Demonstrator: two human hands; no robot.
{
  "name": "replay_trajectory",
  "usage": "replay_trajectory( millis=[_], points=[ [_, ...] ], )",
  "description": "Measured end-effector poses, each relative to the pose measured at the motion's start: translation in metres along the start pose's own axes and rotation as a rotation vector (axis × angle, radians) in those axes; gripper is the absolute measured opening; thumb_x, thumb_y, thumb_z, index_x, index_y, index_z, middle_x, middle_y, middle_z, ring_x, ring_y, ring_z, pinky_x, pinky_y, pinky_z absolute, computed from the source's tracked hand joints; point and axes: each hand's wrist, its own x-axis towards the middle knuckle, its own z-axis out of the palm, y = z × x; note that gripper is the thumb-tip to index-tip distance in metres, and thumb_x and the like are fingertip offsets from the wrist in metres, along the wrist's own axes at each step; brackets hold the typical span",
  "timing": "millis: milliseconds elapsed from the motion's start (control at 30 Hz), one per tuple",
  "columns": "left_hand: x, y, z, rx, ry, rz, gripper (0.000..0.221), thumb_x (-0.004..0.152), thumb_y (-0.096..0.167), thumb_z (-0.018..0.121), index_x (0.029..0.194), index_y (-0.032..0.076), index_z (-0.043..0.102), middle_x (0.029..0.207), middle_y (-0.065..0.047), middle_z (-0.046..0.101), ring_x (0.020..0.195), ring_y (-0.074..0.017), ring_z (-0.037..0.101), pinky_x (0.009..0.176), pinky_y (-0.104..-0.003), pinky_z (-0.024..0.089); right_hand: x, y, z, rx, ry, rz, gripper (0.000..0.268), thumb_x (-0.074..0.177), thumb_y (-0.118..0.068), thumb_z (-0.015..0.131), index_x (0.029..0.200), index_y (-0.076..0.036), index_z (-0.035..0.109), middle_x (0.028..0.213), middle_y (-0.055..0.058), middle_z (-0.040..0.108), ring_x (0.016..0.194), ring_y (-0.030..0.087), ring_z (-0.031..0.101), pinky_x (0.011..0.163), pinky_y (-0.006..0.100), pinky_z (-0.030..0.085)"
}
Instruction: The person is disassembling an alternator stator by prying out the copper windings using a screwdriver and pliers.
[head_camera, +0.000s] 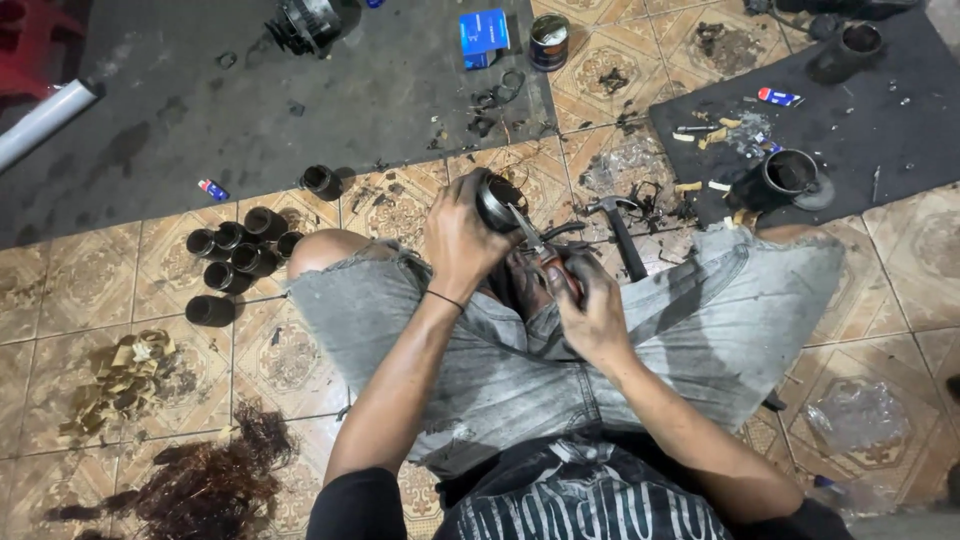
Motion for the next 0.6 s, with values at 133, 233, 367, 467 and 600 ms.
replay_trajectory(
  millis=[133, 233, 367, 467, 600],
  points=[
    [-0.001, -0.003, -0.001, -0.008, 0.03, 0.0, 0.086, 0.048, 0.035, 0.098, 0.124, 0.009, 0.066, 0.113, -0.014, 0.071, 0.108, -0.0374, 0.068, 0.096, -0.048, 0.054, -0.003, -0.008, -0.004, 0.019, -0.016, 0.057, 0.03, 0.101, -0.025, 0.064, 0.087, 0.002, 0.066, 0.079, 0.024, 0.065, 0.078, 0.047, 0.069, 0.064, 0.05, 0.054],
    [0.002, -0.016, 0.013, 0.011, 0.072, 0.029, 0.087, 0.048, 0.037, 0.098, 0.124, 0.01, 0.066, 0.113, -0.014, 0.071, 0.107, -0.0366, 0.068, 0.095, -0.047, 0.054, -0.005, -0.002, -0.004, -0.003, -0.013, 0.082, 0.032, 0.101, -0.027, 0.064, 0.087, 0.001, 0.066, 0.079, 0.024, 0.065, 0.08, 0.048, 0.068, 0.063, 0.05, 0.053],
    [-0.002, -0.01, 0.01, 0.024, 0.124, 0.092, 0.09, 0.046, 0.037, 0.099, 0.126, 0.01, 0.066, 0.114, -0.014, 0.071, 0.107, -0.0356, 0.068, 0.095, -0.047, 0.053, 0.001, -0.005, -0.009, -0.021, -0.008, 0.098, 0.035, 0.102, -0.031, 0.063, 0.086, 0.001, 0.066, 0.078, 0.024, 0.065, 0.078, 0.047, 0.068, 0.062, 0.05, 0.052],
    [-0.004, -0.019, 0.019, 0.066, 0.142, 0.165, 0.093, 0.045, 0.04, 0.098, 0.127, 0.011, 0.066, 0.116, -0.013, 0.07, 0.109, -0.0342, 0.067, 0.097, -0.047, 0.052, 0.011, -0.021, -0.005, -0.037, -0.014, 0.035, 0.033, 0.102, -0.027, 0.062, 0.087, 0.002, 0.065, 0.079, 0.024, 0.063, 0.077, 0.047, 0.066, 0.061, 0.051, 0.05],
    [-0.006, -0.015, 0.019, 0.002, 0.134, 0.205, 0.094, 0.047, 0.043, 0.098, 0.129, 0.012, 0.065, 0.118, -0.011, 0.07, 0.111, -0.0325, 0.066, 0.096, -0.048, 0.053, 0.02, -0.023, -0.008, 0.064, -0.009, 0.055, 0.029, 0.101, -0.025, 0.06, 0.085, -0.002, 0.067, 0.076, 0.017, 0.065, 0.072, 0.039, 0.069, 0.06, 0.044, 0.052]
  ],
)
